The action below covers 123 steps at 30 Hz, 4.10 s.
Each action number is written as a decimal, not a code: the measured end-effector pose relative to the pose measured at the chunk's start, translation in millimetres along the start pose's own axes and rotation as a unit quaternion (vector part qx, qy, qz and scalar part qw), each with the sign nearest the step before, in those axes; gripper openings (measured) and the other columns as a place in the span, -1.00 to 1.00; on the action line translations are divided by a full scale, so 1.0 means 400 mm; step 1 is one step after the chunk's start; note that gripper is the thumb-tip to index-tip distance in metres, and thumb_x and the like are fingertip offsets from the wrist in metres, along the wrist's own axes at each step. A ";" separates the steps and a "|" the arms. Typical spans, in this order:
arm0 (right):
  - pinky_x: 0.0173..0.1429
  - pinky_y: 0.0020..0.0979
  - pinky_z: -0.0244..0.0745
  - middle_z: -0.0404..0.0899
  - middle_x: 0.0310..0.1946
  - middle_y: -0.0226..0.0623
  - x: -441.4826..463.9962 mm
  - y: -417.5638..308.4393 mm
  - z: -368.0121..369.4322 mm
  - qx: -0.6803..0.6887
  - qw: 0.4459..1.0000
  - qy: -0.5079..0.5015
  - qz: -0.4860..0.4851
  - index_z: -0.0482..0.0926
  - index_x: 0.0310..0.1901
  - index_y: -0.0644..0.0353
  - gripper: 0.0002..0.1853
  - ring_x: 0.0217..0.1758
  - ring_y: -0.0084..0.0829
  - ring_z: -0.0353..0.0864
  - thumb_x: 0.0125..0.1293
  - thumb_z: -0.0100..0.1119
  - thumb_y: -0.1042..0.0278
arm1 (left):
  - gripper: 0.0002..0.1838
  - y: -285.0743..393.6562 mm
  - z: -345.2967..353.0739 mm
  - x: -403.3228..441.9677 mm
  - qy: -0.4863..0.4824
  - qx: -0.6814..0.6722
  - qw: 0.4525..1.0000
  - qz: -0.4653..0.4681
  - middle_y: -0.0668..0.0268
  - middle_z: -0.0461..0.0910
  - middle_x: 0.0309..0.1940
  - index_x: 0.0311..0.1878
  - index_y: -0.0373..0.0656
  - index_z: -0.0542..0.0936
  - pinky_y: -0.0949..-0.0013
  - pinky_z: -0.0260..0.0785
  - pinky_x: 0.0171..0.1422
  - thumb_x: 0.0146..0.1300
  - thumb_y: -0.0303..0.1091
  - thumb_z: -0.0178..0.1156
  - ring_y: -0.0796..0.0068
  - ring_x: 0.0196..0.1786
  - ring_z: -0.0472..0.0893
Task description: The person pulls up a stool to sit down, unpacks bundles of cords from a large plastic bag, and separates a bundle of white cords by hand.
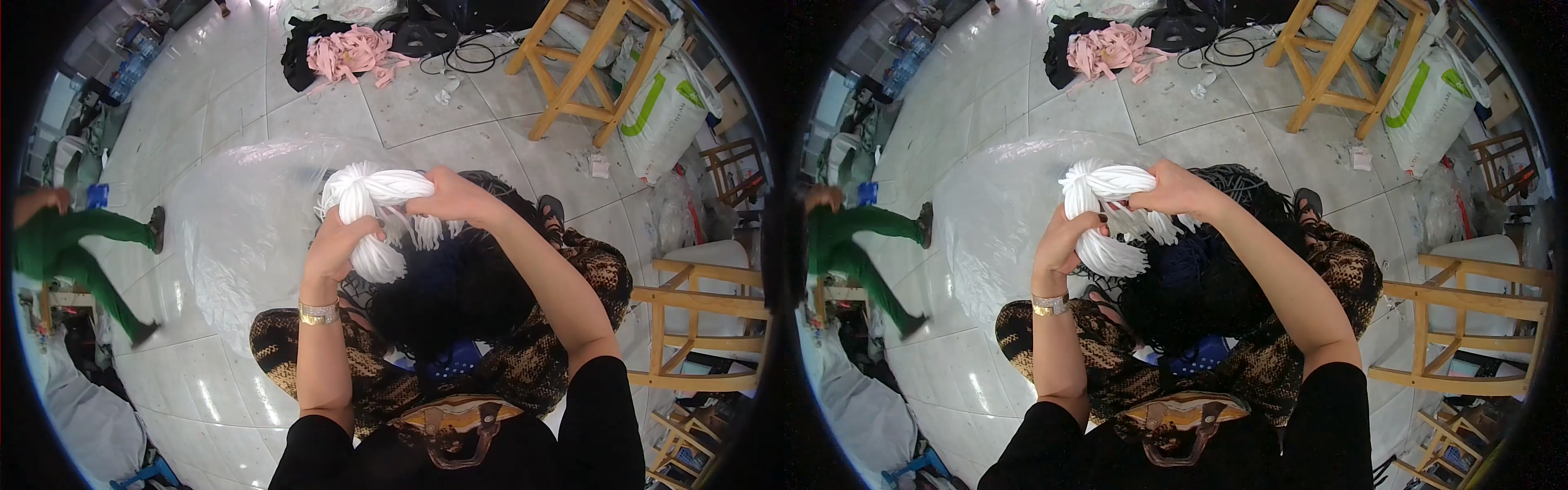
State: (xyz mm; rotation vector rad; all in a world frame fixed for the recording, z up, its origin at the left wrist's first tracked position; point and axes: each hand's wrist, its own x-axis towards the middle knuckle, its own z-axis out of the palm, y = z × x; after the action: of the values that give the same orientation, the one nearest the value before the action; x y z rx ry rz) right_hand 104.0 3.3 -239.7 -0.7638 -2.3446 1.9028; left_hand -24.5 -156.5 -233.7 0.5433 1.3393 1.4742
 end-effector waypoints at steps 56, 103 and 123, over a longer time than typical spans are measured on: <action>-0.41 -0.50 0.35 0.53 -0.40 -0.32 0.015 0.019 0.019 -0.025 0.999 -0.039 0.029 0.59 -0.31 0.32 -0.62 -0.44 -0.50 0.45 -0.17 0.30 0.23 | -0.62 -0.007 -0.010 -0.004 -0.035 -0.117 0.992 -0.019 0.21 0.53 -0.29 0.02 -0.36 0.39 0.39 0.44 -0.22 0.07 -0.58 0.06 0.45 -0.28 0.55; -0.51 -0.55 0.33 0.54 -0.54 -0.37 -0.015 0.010 0.040 0.112 0.991 -0.060 -0.032 0.58 -0.37 0.35 -0.68 -0.58 -0.62 0.43 -0.17 0.34 0.32 | -0.58 -0.017 0.008 0.008 -0.013 0.025 0.999 0.031 0.20 0.56 -0.12 0.03 -0.40 0.45 0.41 0.40 -0.01 0.02 -0.59 0.14 0.45 -0.10 0.55; -0.47 -0.53 0.32 0.52 -0.55 -0.34 -0.003 0.030 0.047 0.137 0.989 -0.052 0.014 0.55 -0.37 0.36 -0.72 -0.55 -0.59 0.44 -0.16 0.30 0.40 | -0.53 -0.026 0.002 0.007 -0.020 -0.008 1.000 0.022 0.24 0.52 -0.07 0.08 -0.36 0.41 0.39 0.36 0.06 0.00 -0.64 0.07 0.44 -0.03 0.52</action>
State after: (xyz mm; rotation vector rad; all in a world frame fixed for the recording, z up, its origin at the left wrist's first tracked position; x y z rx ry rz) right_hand 103.4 -12.7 -255.3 -0.6892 -2.0693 2.2643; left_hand -21.1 -155.1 -244.0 0.5909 1.2905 1.5008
